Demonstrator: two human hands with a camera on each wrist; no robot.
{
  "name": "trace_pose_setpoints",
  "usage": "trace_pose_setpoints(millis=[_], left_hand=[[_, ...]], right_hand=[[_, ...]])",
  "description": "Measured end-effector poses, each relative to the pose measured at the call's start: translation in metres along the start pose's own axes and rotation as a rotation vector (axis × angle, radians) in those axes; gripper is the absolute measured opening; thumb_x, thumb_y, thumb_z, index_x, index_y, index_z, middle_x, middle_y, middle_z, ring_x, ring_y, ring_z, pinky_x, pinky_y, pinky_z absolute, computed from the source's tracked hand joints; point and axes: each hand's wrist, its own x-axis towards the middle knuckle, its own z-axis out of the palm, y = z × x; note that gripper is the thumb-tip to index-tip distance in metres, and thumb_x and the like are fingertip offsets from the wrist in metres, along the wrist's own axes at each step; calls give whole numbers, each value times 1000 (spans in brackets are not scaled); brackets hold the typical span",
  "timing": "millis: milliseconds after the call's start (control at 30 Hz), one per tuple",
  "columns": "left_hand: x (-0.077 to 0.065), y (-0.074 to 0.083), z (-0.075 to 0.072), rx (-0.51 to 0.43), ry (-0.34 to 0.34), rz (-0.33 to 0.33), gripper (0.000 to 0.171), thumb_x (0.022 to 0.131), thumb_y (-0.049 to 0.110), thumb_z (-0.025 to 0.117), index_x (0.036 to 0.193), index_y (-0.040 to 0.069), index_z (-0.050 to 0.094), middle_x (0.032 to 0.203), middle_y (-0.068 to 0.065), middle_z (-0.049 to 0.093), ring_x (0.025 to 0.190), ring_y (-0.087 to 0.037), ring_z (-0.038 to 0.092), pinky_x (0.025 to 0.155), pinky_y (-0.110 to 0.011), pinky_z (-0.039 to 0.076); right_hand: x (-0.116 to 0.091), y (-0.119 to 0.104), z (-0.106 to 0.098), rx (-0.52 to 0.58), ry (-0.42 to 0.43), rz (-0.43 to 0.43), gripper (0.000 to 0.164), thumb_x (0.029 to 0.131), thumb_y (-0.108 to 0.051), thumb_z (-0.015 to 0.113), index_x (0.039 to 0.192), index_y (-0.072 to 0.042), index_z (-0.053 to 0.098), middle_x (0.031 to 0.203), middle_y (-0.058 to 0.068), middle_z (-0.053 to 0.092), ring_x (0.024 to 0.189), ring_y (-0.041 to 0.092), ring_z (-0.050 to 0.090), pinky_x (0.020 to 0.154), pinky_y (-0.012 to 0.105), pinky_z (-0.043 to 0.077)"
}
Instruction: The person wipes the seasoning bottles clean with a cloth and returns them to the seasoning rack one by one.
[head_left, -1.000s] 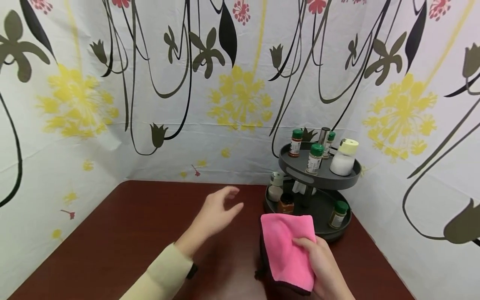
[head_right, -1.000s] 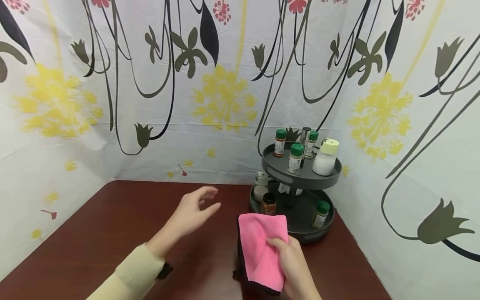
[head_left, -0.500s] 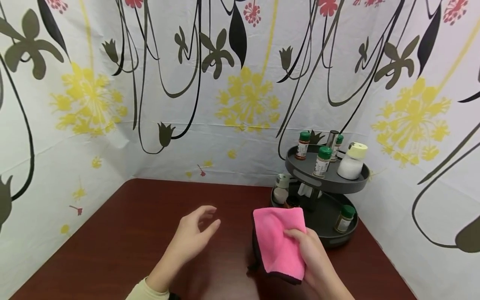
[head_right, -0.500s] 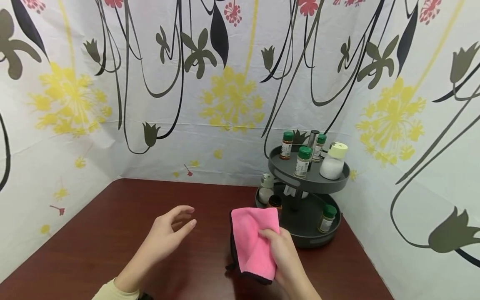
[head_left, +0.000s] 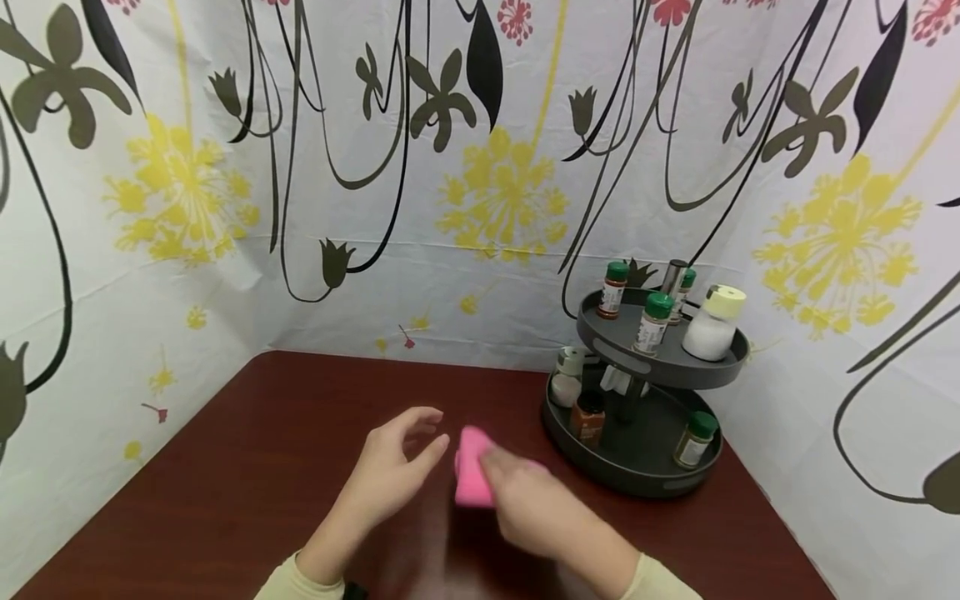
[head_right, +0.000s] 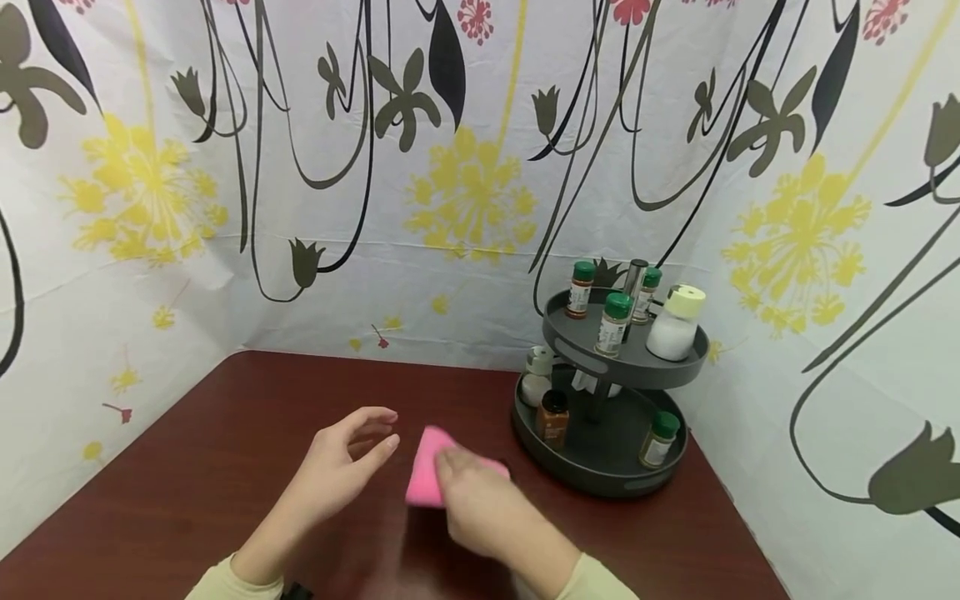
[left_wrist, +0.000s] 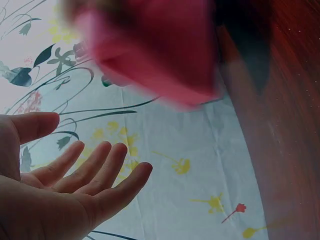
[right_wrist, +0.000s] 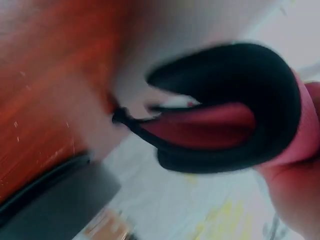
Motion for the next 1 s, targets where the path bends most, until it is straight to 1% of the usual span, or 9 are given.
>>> trace_pose_setpoints(millis=[67,133,233,333,400,533,733,867,1000], left_hand=[[-1,2,0,-6,-1,2,28,98,15,77,125,14,73,121,-3,78,117,-24,73,104,-45,59],[-3,3,0,-7,0,-3,27,98,16,77,125,14,73,121,-3,78,117,-23,73,103,-45,59],[-5,3,0,-11,-3,-10,27,98,17,77,125,14,73,122,-3,77,117,-22,73,103,-45,60],[-5,2,0,-7,-17,-12,27,99,19,77,125,15,73,123,-2,77,118,-22,73,103,-46,60],[-4,1,1,-3,-26,-14,27,99,20,76,126,15,72,124,-2,77,119,-23,73,102,-47,60],[-3,-2,4,1,-32,-22,27,99,19,76,126,15,72,123,-3,77,119,-24,73,102,-49,59],[-1,-4,9,-7,-42,-22,26,99,17,75,125,13,73,122,-4,77,118,-28,73,102,-49,60],[0,-4,11,5,-44,-11,25,100,12,73,125,11,72,122,-6,77,117,-28,73,102,-50,59],[1,-7,12,52,-43,7,26,100,12,72,126,10,72,123,-6,77,117,-27,73,102,-49,60]], right_hand=[[-3,-11,10,-97,-141,-98,55,92,-11,71,144,0,60,143,17,68,131,28,68,111,40,56],[-6,-20,18,-95,-294,-152,52,99,-24,69,148,-6,60,149,11,65,138,24,63,113,43,54],[-9,-30,25,10,-484,-114,56,107,-47,58,155,-18,55,160,3,55,150,22,53,116,52,51],[-10,-35,29,84,-571,-33,70,106,-68,44,161,-23,48,169,0,43,157,23,42,116,61,48],[-11,-36,30,129,-595,10,79,104,-75,38,163,-23,43,173,1,37,161,26,37,118,66,44],[-12,-35,30,147,-600,20,86,102,-79,37,166,-22,38,176,3,30,163,28,31,119,69,39],[-14,-26,22,200,-598,11,82,104,-76,36,165,-21,41,174,6,35,161,27,35,123,58,42],[-13,-15,12,198,-527,59,84,104,-75,38,164,-17,42,175,11,32,162,31,32,126,61,36],[-11,-2,3,211,-450,169,85,105,-74,38,166,-15,38,178,13,24,165,37,24,127,68,27]])
